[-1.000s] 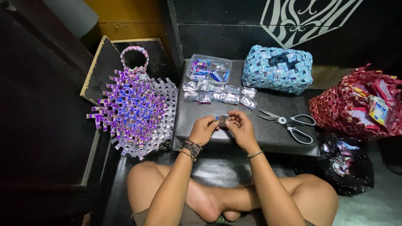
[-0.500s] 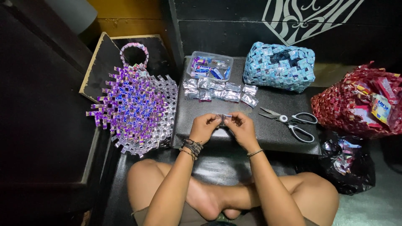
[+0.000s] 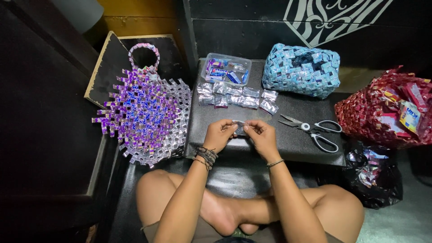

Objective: The person folds small silver packets by hand and interlocks them to create a woven strip. They handle individual packets one at a time while sitting on the floor next to finished woven bags.

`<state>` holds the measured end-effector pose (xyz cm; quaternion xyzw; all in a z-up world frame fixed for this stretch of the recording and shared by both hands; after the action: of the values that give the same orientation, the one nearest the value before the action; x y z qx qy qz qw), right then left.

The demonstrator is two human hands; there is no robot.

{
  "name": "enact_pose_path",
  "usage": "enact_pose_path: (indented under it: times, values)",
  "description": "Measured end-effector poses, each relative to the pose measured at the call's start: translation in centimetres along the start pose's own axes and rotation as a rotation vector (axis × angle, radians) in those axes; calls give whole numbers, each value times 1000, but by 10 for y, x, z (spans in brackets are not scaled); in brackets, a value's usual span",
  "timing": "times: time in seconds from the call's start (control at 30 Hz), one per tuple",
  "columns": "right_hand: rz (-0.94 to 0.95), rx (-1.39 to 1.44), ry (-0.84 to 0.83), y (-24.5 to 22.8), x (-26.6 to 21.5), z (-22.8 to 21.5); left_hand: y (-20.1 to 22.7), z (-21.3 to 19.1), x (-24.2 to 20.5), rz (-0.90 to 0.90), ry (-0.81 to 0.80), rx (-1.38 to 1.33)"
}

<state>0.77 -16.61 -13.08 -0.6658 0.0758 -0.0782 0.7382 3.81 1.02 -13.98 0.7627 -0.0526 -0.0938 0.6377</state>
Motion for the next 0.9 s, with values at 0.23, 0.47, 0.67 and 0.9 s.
enact_pose_path:
  times: [0.23,0.47,0.67,0.9]
  values:
    - [5,6,-24,-3,-1,-1,-9,-1,3,0,0,-28]
    - [24,9,-65,-9,-2,9,-9,-2,3,-9,-6,-49]
    - [36,-30,-53,-9,-2,7,-12,-1,3,-4,2,-46]
    - [20,-56,-36,-9,-2,11,0,1,-2,-10,36,-39]
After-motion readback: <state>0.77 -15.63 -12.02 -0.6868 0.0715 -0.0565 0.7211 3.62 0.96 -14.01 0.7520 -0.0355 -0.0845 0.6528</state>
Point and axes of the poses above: each hand's wrist, its own x-axis towards the middle knuckle, its own z-axis out of the palm, y = z × x, the point moved 2 cm from there along x, towards the middle knuckle, and after that the axes turned 8 degrees about x, right-handed, at the moved point
